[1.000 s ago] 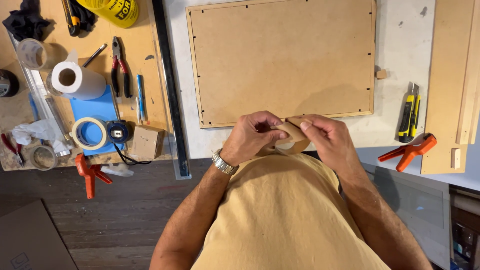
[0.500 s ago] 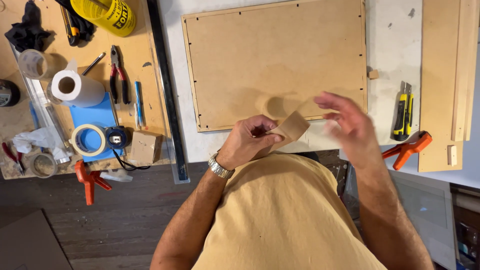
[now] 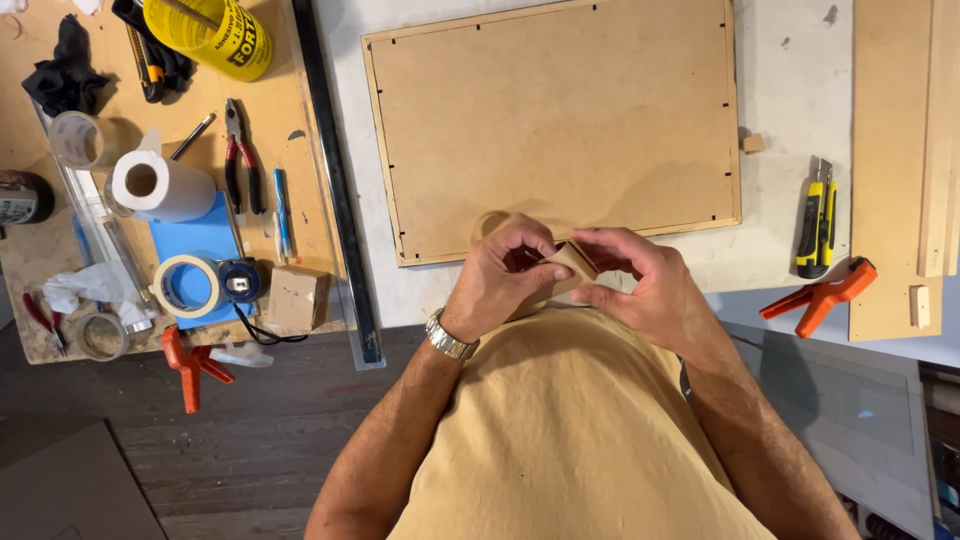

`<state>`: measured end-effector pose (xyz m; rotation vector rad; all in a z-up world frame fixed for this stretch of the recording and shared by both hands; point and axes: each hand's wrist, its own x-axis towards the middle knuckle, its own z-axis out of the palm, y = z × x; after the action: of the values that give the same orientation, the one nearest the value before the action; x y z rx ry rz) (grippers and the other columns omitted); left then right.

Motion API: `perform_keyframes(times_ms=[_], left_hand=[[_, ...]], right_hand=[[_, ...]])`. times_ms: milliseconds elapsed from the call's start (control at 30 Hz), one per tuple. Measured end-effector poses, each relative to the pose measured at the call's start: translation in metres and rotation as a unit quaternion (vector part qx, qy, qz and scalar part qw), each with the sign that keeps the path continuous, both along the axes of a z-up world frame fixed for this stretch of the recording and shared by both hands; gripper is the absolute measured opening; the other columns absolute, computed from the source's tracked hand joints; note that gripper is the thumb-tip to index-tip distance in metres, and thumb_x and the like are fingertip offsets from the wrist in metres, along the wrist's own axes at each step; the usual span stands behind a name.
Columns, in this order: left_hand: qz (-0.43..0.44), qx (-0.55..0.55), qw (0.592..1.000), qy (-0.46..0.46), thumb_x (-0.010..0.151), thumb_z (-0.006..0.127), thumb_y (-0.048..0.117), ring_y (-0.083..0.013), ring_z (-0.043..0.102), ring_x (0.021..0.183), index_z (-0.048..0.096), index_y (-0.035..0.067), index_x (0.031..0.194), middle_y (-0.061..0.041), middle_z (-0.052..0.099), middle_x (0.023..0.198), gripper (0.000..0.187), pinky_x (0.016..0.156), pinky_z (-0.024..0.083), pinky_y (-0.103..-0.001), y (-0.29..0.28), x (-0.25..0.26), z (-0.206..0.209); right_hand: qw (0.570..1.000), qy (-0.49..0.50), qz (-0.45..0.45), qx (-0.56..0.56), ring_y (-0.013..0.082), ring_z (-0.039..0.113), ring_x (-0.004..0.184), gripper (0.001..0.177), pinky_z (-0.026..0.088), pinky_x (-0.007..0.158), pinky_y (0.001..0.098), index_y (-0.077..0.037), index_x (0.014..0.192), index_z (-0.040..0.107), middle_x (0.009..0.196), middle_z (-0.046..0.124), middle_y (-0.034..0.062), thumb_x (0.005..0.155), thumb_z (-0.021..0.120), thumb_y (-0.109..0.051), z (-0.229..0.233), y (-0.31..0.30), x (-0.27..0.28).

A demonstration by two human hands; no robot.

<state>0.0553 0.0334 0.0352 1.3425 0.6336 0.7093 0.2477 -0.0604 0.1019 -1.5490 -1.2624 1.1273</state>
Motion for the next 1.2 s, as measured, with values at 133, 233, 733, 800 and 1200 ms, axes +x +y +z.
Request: perform_keyframes(times_ms=[133,233,733,800,1200], left_hand=[[0.036,0.063,0.997,-0.008,0.081,0.09,0.024,-0.0188,0.061,0.102,0.07,0.011,0.091,-0.008,0.06,0.11,0.026,0.091,0.049,-0.031,0.004,0.004,0.022],[0.049,0.039,0.998,-0.028,0.082,0.088,0.023,-0.0196,0.061,0.105,0.068,0.009,0.089,-0.01,0.061,0.115,0.026,0.094,0.048,-0.034,0.008,0.005,0.024],[0.043,0.061,0.996,-0.05,0.087,0.084,0.016,-0.0163,0.06,0.084,0.072,0.007,0.1,-0.007,0.061,0.097,0.019,0.079,0.052,-0.03,0.004,0.001,0.041],[0.054,0.008,0.998,-0.04,0.088,0.084,0.013,-0.0143,0.064,0.089,0.06,0.008,0.134,-0.006,0.067,0.101,0.053,0.082,0.055,-0.03,0.001,0.001,0.048],[0.1,0.263,0.957,0.074,0.081,0.088,0.02,-0.021,0.057,0.084,0.073,0.015,0.111,-0.004,0.058,0.099,0.034,0.08,0.056,-0.038,0.022,-0.007,0.091]], right_hand=[[0.999,-0.023,-0.019,-0.011,0.0254,0.073,0.106,0.053,0.058,0.093,0.0431,-0.003,0.13,0.067,0.115,0.076,0.0174,0.083,0.085,-0.017,0.006,0.005,-0.003],[0.999,-0.014,-0.017,-0.026,0.012,0.067,0.106,0.063,0.052,0.094,0.0305,-0.008,0.131,0.067,0.118,0.076,0.0069,0.076,0.09,-0.028,0.002,0.01,-0.001],[0.903,0.361,-0.229,-0.046,0.0246,0.068,0.076,0.017,0.061,0.073,0.0383,0.002,0.1,0.061,0.083,0.059,0.0106,0.098,0.072,-0.01,-0.054,0.01,0.001],[0.907,0.35,-0.23,-0.05,0.0212,0.065,0.074,0.019,0.061,0.07,0.0319,0.002,0.1,0.063,0.08,0.054,0.0075,0.091,0.078,-0.007,-0.029,0.015,-0.004],[0.903,0.405,-0.133,-0.058,0.0142,0.059,0.059,0.032,0.056,0.06,0.0282,0.0,0.124,0.055,0.074,0.056,0.0102,0.094,0.067,-0.001,-0.02,0.02,-0.01]])
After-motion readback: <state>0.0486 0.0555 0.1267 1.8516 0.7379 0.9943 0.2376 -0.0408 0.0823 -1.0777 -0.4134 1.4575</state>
